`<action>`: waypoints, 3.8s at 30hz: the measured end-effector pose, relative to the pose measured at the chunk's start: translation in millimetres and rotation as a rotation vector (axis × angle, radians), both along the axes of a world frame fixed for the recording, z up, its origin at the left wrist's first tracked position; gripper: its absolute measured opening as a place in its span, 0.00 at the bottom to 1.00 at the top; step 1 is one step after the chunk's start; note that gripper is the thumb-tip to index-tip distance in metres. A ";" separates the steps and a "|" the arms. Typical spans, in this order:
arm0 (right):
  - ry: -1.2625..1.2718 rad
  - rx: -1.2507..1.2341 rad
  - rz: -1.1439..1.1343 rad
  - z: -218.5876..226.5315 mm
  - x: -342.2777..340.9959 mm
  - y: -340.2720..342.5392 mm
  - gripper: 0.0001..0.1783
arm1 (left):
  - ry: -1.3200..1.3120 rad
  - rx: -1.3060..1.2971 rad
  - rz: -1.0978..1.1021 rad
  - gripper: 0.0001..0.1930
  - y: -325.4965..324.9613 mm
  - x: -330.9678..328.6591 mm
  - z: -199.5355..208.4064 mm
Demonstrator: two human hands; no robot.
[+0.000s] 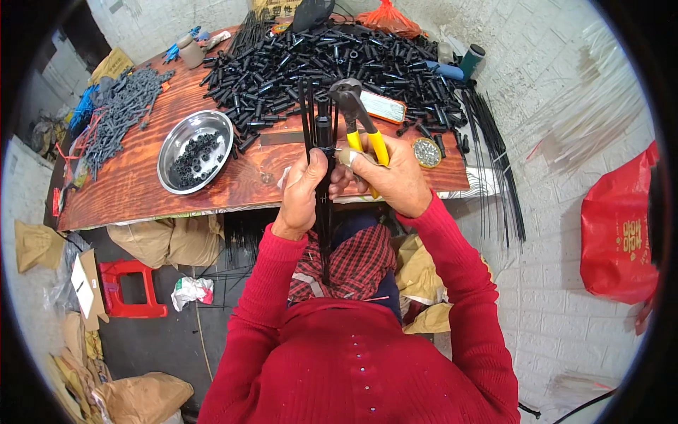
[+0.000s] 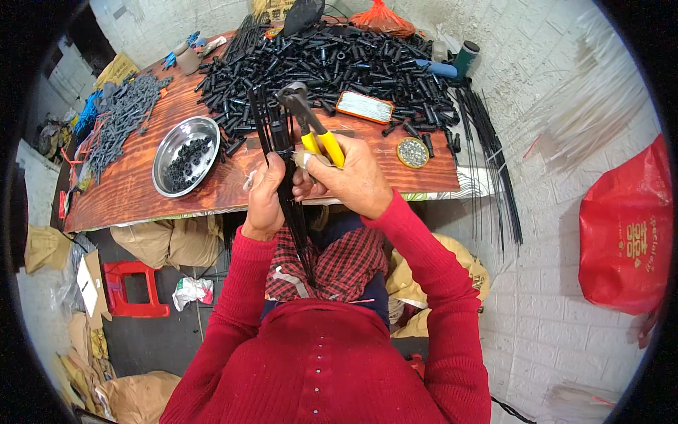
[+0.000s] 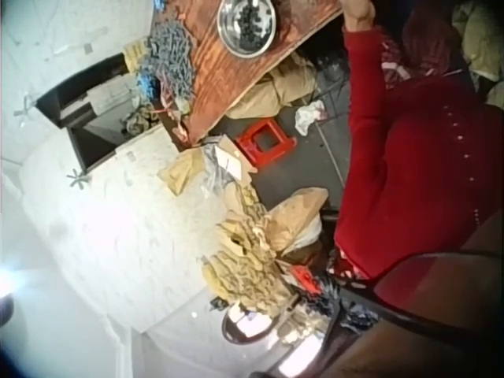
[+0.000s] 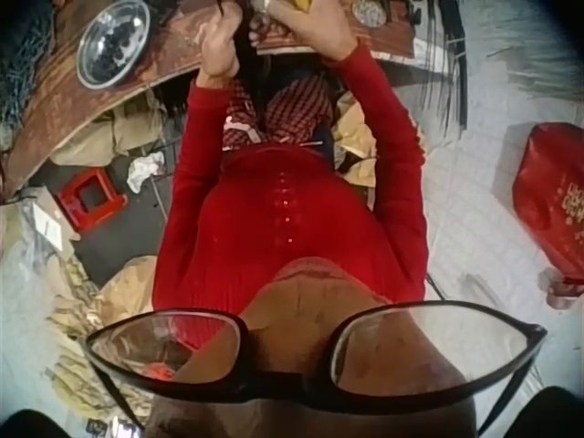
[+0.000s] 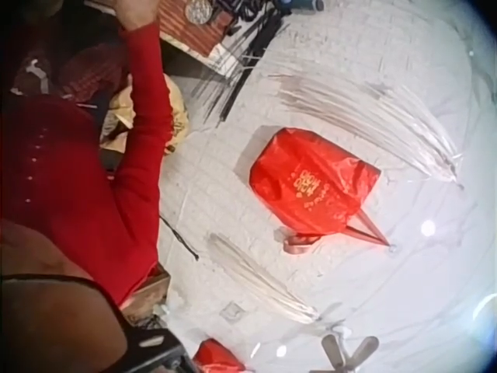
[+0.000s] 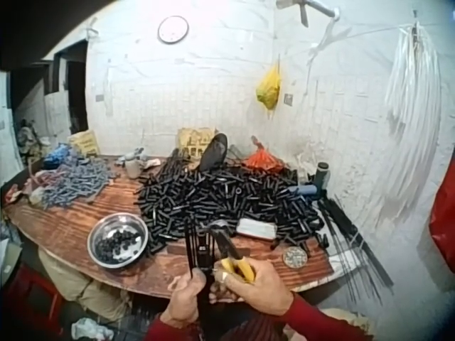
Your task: Assembling and stripping bundles of black cables at a workbench.
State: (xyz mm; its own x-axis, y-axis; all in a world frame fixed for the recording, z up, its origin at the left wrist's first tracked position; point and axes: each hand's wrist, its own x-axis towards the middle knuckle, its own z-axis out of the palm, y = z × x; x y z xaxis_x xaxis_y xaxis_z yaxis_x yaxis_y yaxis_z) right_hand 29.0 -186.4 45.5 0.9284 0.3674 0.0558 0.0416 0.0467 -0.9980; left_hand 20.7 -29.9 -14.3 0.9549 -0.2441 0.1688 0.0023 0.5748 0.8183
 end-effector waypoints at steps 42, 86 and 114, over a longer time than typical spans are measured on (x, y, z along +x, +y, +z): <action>-0.091 -0.532 0.425 3.8 4.4 -45.4 0.15 | -0.074 -0.126 -0.114 0.28 18.3 10.1 -5.8; -0.857 -1.163 0.053 25.7 -19.7 -38.6 0.08 | -0.162 0.090 0.049 0.29 9.8 -4.5 0.5; -0.626 -1.103 0.041 12.9 -16.6 -21.4 0.10 | -0.115 -0.005 0.024 0.30 3.4 8.5 -5.2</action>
State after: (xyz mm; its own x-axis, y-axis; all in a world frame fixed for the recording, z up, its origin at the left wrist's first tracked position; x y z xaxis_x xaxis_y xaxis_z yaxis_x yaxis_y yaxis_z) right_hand 12.4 -207.7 58.4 0.8408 0.5263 0.1270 0.5370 -0.7812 -0.3182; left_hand 29.1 -26.5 -19.4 0.9347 -0.2201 0.2789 -0.1057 0.5772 0.8097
